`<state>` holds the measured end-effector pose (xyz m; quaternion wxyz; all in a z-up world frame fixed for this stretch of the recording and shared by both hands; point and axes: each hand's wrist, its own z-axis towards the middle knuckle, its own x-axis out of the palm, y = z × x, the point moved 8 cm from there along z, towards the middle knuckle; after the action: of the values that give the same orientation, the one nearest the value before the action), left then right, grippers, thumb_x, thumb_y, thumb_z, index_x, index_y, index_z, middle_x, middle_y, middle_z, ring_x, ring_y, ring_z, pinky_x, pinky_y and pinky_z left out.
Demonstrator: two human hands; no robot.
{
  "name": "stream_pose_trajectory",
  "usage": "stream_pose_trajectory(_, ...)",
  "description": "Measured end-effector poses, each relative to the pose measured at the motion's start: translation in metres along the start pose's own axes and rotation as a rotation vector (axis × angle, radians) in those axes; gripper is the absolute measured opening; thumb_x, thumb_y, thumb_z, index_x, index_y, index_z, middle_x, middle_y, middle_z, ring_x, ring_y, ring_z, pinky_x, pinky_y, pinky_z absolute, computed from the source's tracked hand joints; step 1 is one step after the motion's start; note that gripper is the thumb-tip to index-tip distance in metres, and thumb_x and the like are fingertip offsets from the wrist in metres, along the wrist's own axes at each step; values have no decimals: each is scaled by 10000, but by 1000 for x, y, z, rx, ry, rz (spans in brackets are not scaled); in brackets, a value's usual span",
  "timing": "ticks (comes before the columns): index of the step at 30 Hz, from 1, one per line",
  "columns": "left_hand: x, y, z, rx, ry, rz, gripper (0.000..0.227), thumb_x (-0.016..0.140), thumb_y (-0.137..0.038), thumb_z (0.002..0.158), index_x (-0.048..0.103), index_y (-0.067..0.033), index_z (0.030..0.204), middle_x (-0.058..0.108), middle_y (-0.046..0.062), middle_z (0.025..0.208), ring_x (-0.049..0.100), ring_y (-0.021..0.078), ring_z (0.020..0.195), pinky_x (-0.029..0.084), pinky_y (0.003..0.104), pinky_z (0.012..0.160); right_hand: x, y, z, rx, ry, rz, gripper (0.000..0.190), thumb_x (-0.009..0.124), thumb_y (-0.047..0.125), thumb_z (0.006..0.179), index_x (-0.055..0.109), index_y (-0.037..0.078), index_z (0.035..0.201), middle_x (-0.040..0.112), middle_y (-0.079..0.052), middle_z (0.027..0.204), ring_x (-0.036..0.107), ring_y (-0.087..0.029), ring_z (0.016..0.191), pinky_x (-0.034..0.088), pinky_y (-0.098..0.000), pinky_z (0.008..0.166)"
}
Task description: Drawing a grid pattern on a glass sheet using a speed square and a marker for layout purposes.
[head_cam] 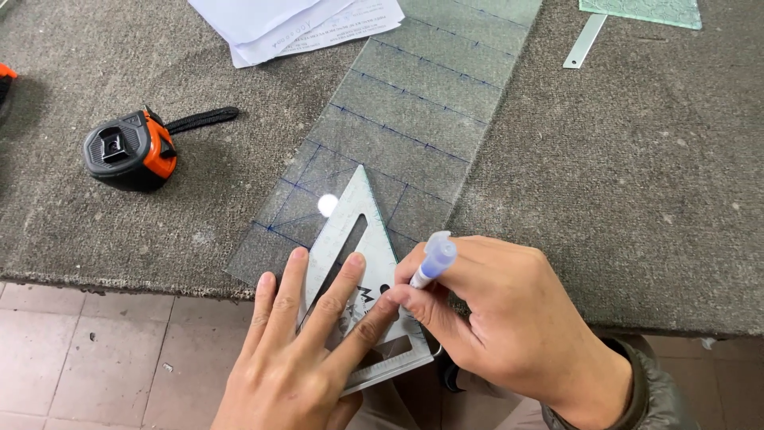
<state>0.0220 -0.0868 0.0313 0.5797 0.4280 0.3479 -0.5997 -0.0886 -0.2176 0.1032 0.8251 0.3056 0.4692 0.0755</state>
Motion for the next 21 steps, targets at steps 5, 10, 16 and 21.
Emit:
stream_pose_trajectory(5, 1, 0, -1, -2, -8, -16, 1223, 803, -428, 464, 511, -408, 1652, 449, 45, 1753, 459, 526, 1552, 436, 651, 1219, -2, 6, -1, -1, 22, 28, 188, 605, 267, 1090, 667, 154, 954, 744, 57, 856, 715, -187, 720, 562, -332, 745)
stream_pose_trajectory(10, 1, 0, -3, 6, -22, -13, 1065, 794, -599, 643, 510, -397, 1649, 451, 50, 1753, 457, 526, 1551, 428, 650, 1207, -20, 3, -8, 40, 2, 63, 180, 627, 280, 1064, 734, 164, 977, 794, 62, 867, 731, -139, 686, 554, -285, 699)
stream_pose_trajectory(16, 0, 0, -4, -40, -63, -17, 899, 650, -629, 750, 541, -422, 1618, 455, 32, 1747, 413, 549, 1565, 402, 692, 1200, -59, -34, -26, 293, -217, 233, 306, 604, 301, 1068, 786, 68, 986, 735, -12, 729, 712, -108, 595, 587, -233, 600)
stream_pose_trajectory(21, 1, 2, -16, -99, -37, 12, 825, 421, -870, 943, 478, -455, 1654, 395, -12, 1789, 331, 520, 1633, 341, 693, 1249, -71, -54, -48, 378, -357, 355, 280, 551, 216, 1120, 720, -8, 1132, 717, -110, 842, 738, -189, 690, 634, -280, 675)
